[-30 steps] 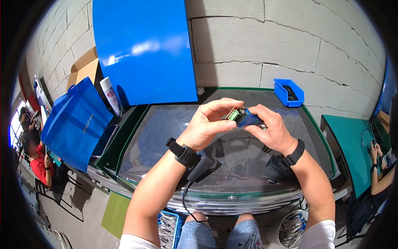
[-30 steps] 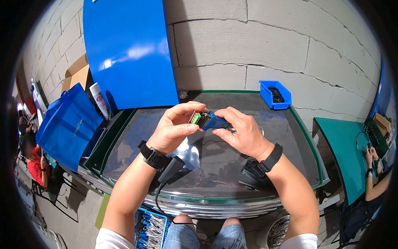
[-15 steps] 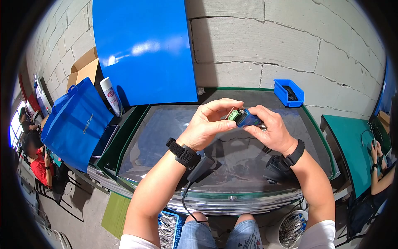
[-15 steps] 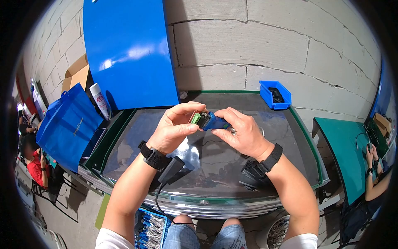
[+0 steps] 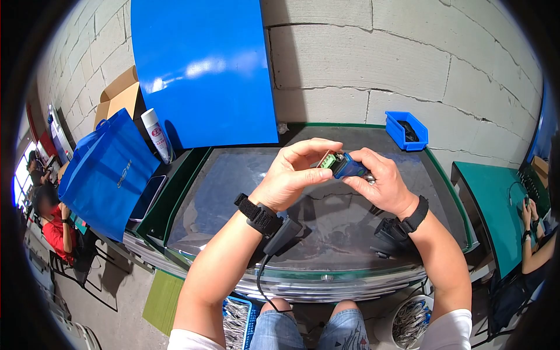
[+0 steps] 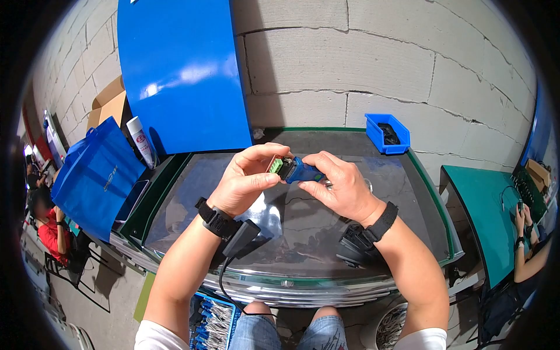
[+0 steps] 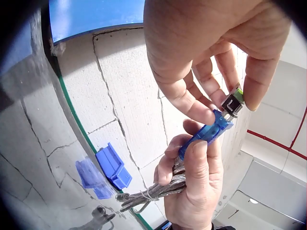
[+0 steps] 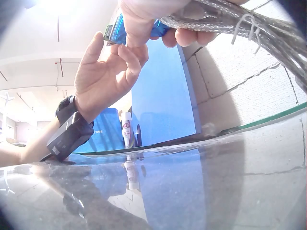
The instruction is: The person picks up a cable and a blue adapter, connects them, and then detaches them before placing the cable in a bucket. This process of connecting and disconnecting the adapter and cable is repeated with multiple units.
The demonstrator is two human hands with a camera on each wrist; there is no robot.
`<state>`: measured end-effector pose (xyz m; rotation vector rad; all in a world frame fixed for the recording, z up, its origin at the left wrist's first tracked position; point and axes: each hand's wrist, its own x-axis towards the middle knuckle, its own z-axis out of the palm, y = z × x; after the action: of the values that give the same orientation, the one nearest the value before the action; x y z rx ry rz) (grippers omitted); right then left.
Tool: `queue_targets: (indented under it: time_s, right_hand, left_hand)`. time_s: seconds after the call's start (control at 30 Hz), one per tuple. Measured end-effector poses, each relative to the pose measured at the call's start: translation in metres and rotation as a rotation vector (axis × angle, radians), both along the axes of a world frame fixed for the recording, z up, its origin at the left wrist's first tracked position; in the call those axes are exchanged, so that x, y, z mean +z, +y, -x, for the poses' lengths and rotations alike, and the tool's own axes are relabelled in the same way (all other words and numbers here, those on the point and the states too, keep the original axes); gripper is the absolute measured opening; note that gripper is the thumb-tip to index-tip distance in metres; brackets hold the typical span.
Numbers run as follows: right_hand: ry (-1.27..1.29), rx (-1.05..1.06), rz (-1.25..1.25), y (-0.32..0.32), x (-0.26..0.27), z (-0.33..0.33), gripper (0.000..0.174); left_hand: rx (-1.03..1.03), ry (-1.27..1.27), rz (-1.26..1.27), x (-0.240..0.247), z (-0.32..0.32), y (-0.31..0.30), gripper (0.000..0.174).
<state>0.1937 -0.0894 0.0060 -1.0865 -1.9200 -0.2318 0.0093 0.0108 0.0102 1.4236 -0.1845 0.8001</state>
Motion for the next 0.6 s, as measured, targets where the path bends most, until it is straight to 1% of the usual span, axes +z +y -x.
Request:
queue_targets:
  time_s: [0.13,0.17,0.2,0.37,0.4,0.47,0.53,0.6]
  right_hand:
    - [0.018,0.002,-0.024,0.0004,-0.0005,0.0004,0.031]
    - [0.018,0.004,-0.028,0.0008,0.0003,0.0011,0.031]
    - [0.031,-0.010,-0.028,-0.0004,0.0002,0.0023,0.030]
    - [0.013,-0.062,-0.050,0.0002,0.0013,0.0026,0.029]
    - [0.023,-0.079,-0.022,-0.0004,0.0026,0.0023,0.029]
    - [0.035,-0.102,0.009,-0.0019,0.0028,0.0010,0.029]
    - [-0.004,-0.103,0.010,-0.0008,0.0019,-0.0006,0.030]
    - [-0.013,-0.087,0.028,0.0006,-0.0002,-0.0029,0.031]
  left_hand:
    - [0.027,-0.007,-0.021,-0.0006,-0.0011,-0.0006,0.040]
    - [0.069,0.006,0.014,0.0004,-0.0014,-0.0018,0.039]
    - [0.111,0.020,0.052,0.0006,-0.0017,-0.0030,0.038]
    - [0.168,0.029,0.036,0.0001,-0.0015,-0.0014,0.037]
    - [0.181,0.031,0.033,0.0006,-0.0016,-0.0025,0.037]
    - [0.183,0.025,0.003,-0.0008,-0.0023,-0.0014,0.037]
    - [0.188,0.014,-0.030,-0.0023,-0.0026,0.0016,0.037]
    - [0.097,0.002,-0.020,-0.0029,-0.0024,0.0047,0.039]
